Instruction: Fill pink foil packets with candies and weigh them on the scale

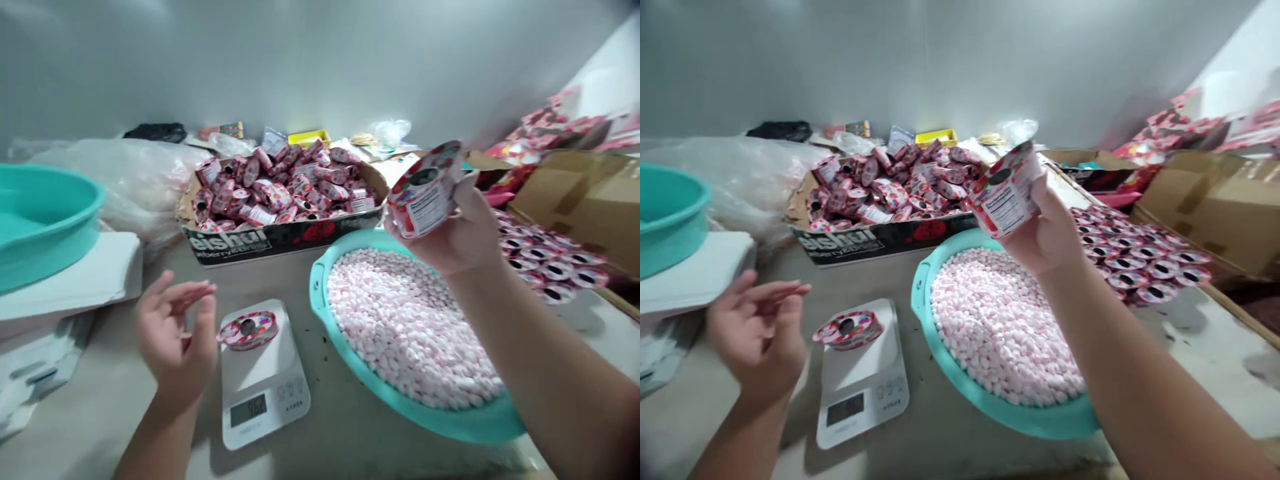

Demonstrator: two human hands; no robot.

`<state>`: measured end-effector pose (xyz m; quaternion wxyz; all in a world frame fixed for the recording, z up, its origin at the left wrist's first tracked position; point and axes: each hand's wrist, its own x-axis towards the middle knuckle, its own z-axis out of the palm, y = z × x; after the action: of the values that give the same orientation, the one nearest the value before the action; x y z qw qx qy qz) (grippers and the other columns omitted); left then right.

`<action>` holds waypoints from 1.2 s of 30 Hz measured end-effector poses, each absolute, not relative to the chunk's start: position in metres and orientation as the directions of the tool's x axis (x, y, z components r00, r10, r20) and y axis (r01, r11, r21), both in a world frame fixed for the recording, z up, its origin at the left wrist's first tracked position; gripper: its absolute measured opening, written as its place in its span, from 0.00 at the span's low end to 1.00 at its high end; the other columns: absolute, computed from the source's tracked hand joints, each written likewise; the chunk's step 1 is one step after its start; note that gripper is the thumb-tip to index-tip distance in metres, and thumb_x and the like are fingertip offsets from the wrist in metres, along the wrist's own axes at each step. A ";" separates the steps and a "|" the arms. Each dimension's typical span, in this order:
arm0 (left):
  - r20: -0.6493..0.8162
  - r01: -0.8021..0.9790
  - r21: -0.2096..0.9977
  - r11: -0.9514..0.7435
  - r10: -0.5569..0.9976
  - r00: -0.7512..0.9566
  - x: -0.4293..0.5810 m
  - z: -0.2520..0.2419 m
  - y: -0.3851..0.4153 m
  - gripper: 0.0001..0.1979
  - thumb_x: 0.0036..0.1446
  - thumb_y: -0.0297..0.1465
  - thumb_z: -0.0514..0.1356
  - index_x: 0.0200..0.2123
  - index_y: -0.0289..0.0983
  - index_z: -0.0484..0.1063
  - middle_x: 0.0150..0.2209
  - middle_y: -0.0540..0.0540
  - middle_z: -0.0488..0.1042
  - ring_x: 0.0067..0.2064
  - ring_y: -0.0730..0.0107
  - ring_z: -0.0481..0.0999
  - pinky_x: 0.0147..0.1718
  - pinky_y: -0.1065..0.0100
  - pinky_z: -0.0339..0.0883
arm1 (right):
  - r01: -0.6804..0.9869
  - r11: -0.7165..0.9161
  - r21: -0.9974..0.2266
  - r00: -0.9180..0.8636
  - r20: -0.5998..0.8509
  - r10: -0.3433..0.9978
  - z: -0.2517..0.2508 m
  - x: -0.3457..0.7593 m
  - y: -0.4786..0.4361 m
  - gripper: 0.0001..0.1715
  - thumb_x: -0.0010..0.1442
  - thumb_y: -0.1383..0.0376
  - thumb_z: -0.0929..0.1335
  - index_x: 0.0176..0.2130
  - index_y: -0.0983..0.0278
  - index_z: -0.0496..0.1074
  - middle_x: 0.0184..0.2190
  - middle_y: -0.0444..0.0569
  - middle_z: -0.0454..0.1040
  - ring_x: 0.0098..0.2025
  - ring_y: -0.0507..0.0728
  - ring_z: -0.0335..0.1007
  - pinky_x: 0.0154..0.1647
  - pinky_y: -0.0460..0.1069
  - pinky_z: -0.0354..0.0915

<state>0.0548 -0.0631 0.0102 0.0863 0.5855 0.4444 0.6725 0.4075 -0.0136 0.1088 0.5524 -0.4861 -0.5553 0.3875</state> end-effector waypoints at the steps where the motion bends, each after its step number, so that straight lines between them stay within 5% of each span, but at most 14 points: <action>1: 0.734 0.412 0.677 -0.610 0.601 -0.316 0.055 0.009 -0.063 0.29 0.59 0.30 0.66 0.62 0.40 0.63 0.39 0.47 0.77 0.37 0.68 0.80 0.42 0.62 0.75 | 0.094 0.219 -0.971 0.119 0.230 0.966 0.107 0.408 -0.011 0.37 0.70 0.47 0.47 0.70 0.58 0.54 0.70 0.54 0.55 0.61 0.56 0.68 0.48 0.52 0.72; 6: 0.704 0.503 0.691 -0.518 0.638 -0.311 0.054 0.006 -0.062 0.28 0.59 0.31 0.66 0.62 0.39 0.63 0.36 0.46 0.76 0.34 0.65 0.79 0.40 0.58 0.75 | 0.137 0.158 -0.978 0.184 0.181 0.966 0.091 0.413 0.006 0.43 0.69 0.40 0.48 0.58 0.67 0.67 0.44 0.58 0.75 0.41 0.55 0.75 0.38 0.49 0.71; 13: 0.736 0.543 0.652 -0.529 0.614 -0.286 0.058 0.003 -0.064 0.26 0.57 0.27 0.66 0.59 0.37 0.67 0.32 0.48 0.76 0.30 0.65 0.78 0.35 0.60 0.73 | 0.132 0.103 -0.986 0.258 0.134 0.957 0.082 0.411 0.011 0.46 0.59 0.28 0.56 0.40 0.66 0.69 0.26 0.50 0.69 0.27 0.52 0.66 0.27 0.46 0.61; 16: 0.733 0.556 0.647 -0.522 0.626 -0.265 0.057 0.001 -0.068 0.28 0.55 0.25 0.67 0.58 0.37 0.67 0.32 0.48 0.76 0.30 0.64 0.79 0.32 0.60 0.74 | 0.419 0.152 -0.895 0.316 0.301 0.900 0.085 0.408 0.005 0.38 0.58 0.33 0.65 0.29 0.67 0.66 0.21 0.45 0.61 0.23 0.47 0.53 0.24 0.45 0.49; 19: 0.743 0.551 0.629 -0.548 0.632 -0.220 0.056 0.000 -0.068 0.27 0.54 0.25 0.67 0.58 0.35 0.68 0.31 0.48 0.77 0.29 0.64 0.79 0.30 0.62 0.73 | 0.690 0.180 -0.701 0.207 0.429 0.880 0.085 0.404 -0.001 0.31 0.60 0.43 0.68 0.26 0.68 0.66 0.20 0.43 0.57 0.24 0.45 0.48 0.26 0.45 0.43; 24: 0.778 0.570 0.577 -0.585 0.607 -0.163 0.060 0.003 -0.065 0.20 0.55 0.27 0.64 0.52 0.33 0.70 0.27 0.50 0.75 0.26 0.66 0.78 0.29 0.64 0.73 | 0.541 0.183 -0.821 0.199 0.337 0.920 0.081 0.399 0.001 0.32 0.65 0.43 0.64 0.27 0.68 0.63 0.20 0.42 0.53 0.24 0.45 0.47 0.27 0.45 0.44; 30: 0.756 0.588 0.602 -0.541 0.623 -0.200 0.059 -0.001 -0.065 0.18 0.54 0.28 0.65 0.49 0.33 0.72 0.27 0.50 0.77 0.26 0.66 0.79 0.32 0.62 0.76 | 0.774 0.143 -0.617 0.142 0.389 0.910 0.082 0.405 0.000 0.27 0.63 0.46 0.68 0.32 0.68 0.72 0.22 0.43 0.61 0.25 0.46 0.49 0.28 0.45 0.44; 36: 0.725 0.555 0.641 -0.530 0.656 -0.210 0.060 -0.001 -0.067 0.19 0.56 0.28 0.65 0.51 0.33 0.70 0.27 0.50 0.76 0.27 0.66 0.79 0.31 0.63 0.74 | 0.524 0.115 -0.844 0.186 0.245 0.952 0.079 0.403 0.004 0.35 0.64 0.39 0.63 0.32 0.69 0.70 0.22 0.44 0.62 0.23 0.45 0.51 0.26 0.44 0.45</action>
<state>0.0595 -0.0670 -0.0009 0.0412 0.6270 0.4828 0.6099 0.4032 0.0037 0.0786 0.4535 -0.6223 -0.5930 0.2356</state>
